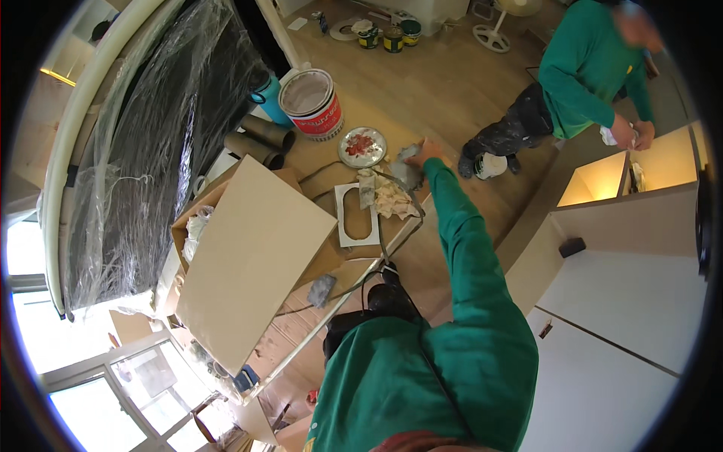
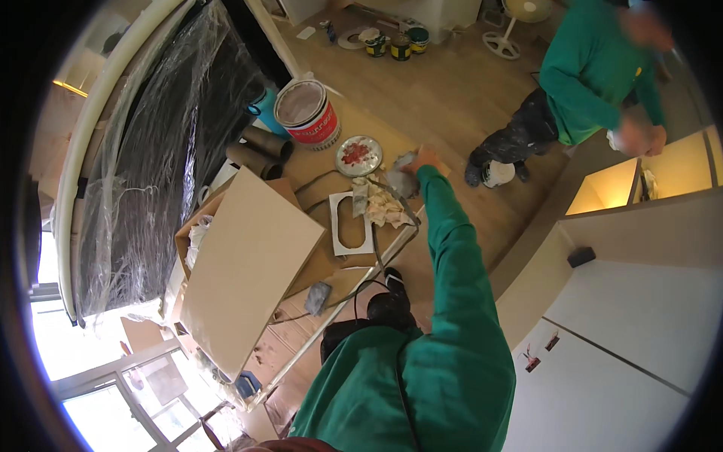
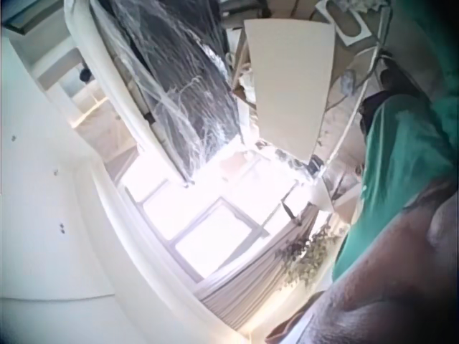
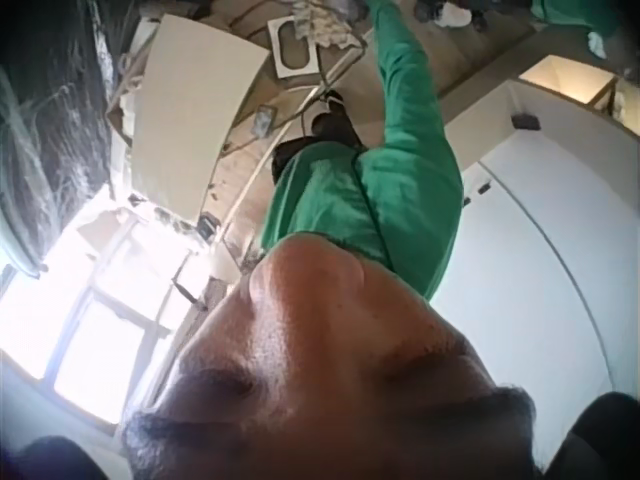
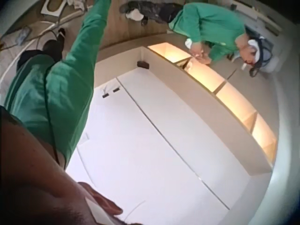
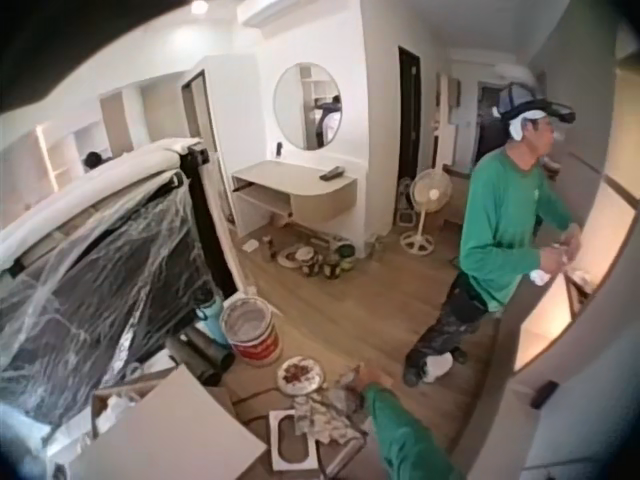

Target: The person sands a wooden panel by hand, wipes it, applies masking tape to the edge, and then uses a small brush to paint a small wooden component.

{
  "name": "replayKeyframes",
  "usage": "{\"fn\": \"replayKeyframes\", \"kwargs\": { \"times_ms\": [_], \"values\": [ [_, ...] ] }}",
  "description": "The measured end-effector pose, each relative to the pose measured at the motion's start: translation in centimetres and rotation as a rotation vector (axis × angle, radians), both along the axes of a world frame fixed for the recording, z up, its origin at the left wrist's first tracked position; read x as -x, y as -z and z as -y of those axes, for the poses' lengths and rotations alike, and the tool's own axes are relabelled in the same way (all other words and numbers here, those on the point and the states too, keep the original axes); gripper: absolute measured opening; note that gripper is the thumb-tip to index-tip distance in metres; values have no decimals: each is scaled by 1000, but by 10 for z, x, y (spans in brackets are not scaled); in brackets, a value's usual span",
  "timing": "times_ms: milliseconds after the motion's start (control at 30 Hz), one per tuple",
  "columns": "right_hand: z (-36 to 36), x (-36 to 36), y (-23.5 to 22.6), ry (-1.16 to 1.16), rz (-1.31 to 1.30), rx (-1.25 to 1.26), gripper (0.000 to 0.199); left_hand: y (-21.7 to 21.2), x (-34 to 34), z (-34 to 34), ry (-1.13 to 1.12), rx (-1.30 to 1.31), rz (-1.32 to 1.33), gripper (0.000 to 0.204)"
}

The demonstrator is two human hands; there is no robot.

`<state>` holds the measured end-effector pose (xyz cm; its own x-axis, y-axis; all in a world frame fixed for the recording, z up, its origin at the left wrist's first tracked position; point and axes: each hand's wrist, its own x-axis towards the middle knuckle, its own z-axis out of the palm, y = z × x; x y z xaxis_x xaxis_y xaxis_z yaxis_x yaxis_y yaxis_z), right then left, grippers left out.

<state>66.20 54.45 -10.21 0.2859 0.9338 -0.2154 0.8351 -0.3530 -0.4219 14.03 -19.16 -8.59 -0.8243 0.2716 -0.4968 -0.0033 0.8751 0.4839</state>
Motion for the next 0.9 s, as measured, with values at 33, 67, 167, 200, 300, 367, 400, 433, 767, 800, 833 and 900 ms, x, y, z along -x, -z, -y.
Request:
{"fn": "replayKeyframes", "kwargs": {
  "times_ms": [33,67,167,200,300,367,400,433,767,800,833,900],
  "values": [
    [-5,2,-1,-14,-26,28,85,-4,-9,1,-10,6,11,44],
    [-9,-2,1,-18,-50,54,84,-5,-13,-1,-13,5,18,44],
    [-20,-24,17,-155,-146,72,70,-4,-15,-22,6,-23,42,43],
    [-21,-32,26,-124,-256,75,64,-2,-12,-33,21,-34,46,42],
    [-27,-46,30,-77,-468,26,43,20,-15,-68,46,-69,70,42],
    [-23,-41,22,-76,-622,-96,27,26,-17,-87,65,-84,78,41],
    [-20,-56,23,-50,-755,-195,22,32,-14,-103,99,-97,89,41],
    [-16,-60,17,-22,-706,-286,23,34,-12,-115,118,-106,86,40],
    [43,-84,-71,339,-1596,-341,50,39,39,-107,94,-335,-34,38],
    [56,-76,-80,243,-1693,-330,51,35,60,-95,180,-444,-139,37],
    [74,-101,-77,284,-1669,-295,50,34,85,-98,302,-574,-267,37],
    [84,-63,-83,259,-1801,-232,62,25,141,-48,113,-447,-308,32]
  ]
}}
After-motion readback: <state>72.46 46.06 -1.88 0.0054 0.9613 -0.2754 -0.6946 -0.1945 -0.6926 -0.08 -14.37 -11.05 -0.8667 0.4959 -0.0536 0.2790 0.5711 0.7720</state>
